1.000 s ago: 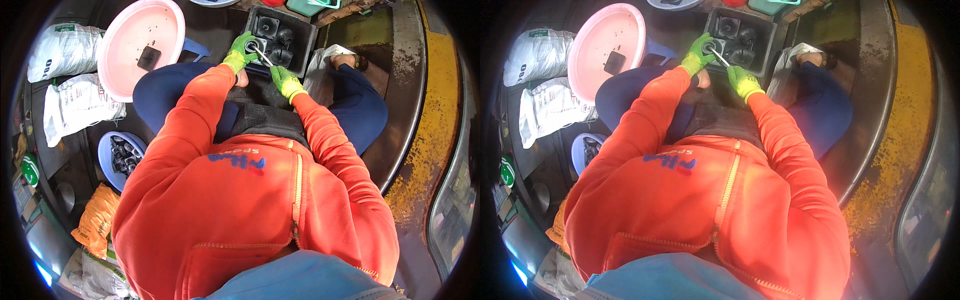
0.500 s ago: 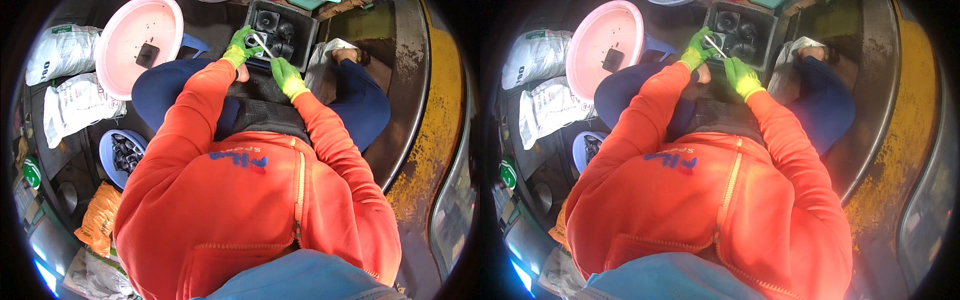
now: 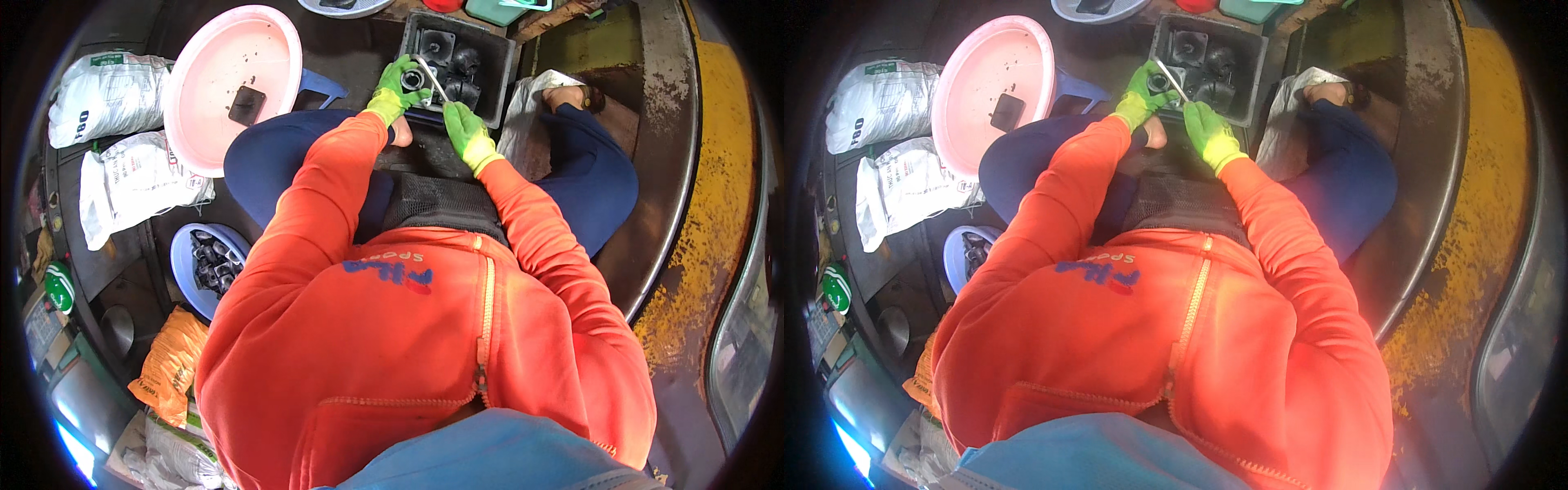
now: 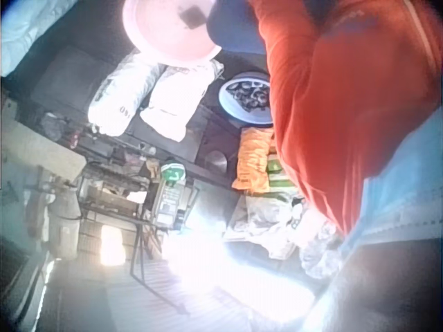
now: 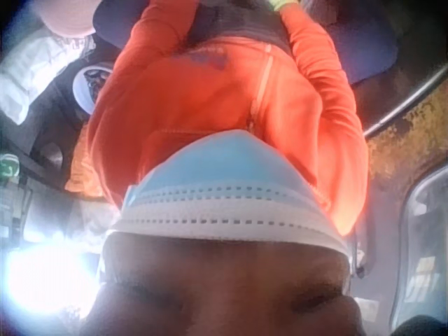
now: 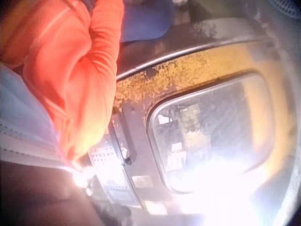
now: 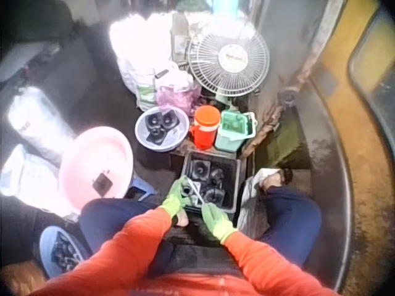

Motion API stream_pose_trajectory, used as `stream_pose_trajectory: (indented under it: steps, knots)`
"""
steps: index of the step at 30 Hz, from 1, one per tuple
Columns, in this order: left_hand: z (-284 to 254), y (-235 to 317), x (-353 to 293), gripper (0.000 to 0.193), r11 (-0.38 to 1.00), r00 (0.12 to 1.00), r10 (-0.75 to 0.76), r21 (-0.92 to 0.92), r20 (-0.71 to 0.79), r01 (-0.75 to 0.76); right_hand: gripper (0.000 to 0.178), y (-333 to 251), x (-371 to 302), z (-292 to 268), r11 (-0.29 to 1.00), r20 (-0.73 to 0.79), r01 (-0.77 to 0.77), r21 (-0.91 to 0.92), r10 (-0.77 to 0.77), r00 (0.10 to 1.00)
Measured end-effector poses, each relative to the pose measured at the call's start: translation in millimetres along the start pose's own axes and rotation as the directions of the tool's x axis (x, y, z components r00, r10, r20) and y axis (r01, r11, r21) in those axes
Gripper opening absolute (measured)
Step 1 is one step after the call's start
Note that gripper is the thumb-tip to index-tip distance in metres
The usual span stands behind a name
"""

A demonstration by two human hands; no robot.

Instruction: The person sits on the floor and uses a metal rod to scrape and clean dark metal parts inside a rectangular tray. They repeatedly pick up parts, scrape them, and place them into a nearby bowl. The person also handles a larger cylindrical part, scraping its interior and exterior surfaces.

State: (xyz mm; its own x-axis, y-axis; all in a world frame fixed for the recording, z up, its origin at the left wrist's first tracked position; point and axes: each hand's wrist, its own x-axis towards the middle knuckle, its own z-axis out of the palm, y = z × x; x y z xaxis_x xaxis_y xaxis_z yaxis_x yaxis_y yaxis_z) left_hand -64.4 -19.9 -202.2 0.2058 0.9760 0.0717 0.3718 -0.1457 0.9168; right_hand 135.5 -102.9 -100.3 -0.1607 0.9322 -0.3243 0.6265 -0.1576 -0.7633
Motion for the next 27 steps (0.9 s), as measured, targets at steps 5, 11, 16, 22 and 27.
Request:
stream_pose_trajectory:
  steps: [5, 11, 16, 22, 27]
  knots:
    - [-6, 15, 1, 0.073, 0.954, 0.999, 0.038, 0.298, 0.005, -0.038, 0.053, -31, -6, -16, 0.976, 0.098, -0.162, -0.145, 0.177, 0.979]
    - [-46, 61, 42, 0.067, 0.829, 0.924, -0.367, -0.487, -0.107, 0.273, 0.025, -74, -41, -88, 0.884, -0.228, 0.264, 0.387, -0.185, 0.956]
    - [-98, 68, 150, 0.101, 0.941, 0.89, -0.338, -0.111, -0.306, 0.319, 0.026, -89, -69, -135, 0.785, -0.254, 0.154, 0.599, 0.004, 0.967]
    - [-48, 74, 155, 0.045, 0.918, 0.999, 0.022, 0.397, -0.026, -0.01, 0.035, -94, -66, -133, 0.343, -0.03, -0.061, 0.937, 0.253, 0.967]
    - [38, 83, 144, 0.03, 0.499, 0.815, -0.009, 0.709, 0.579, -0.499, 0.037, -96, -62, -135, 0.269, 0.048, -0.124, 0.955, 0.272, 0.961]
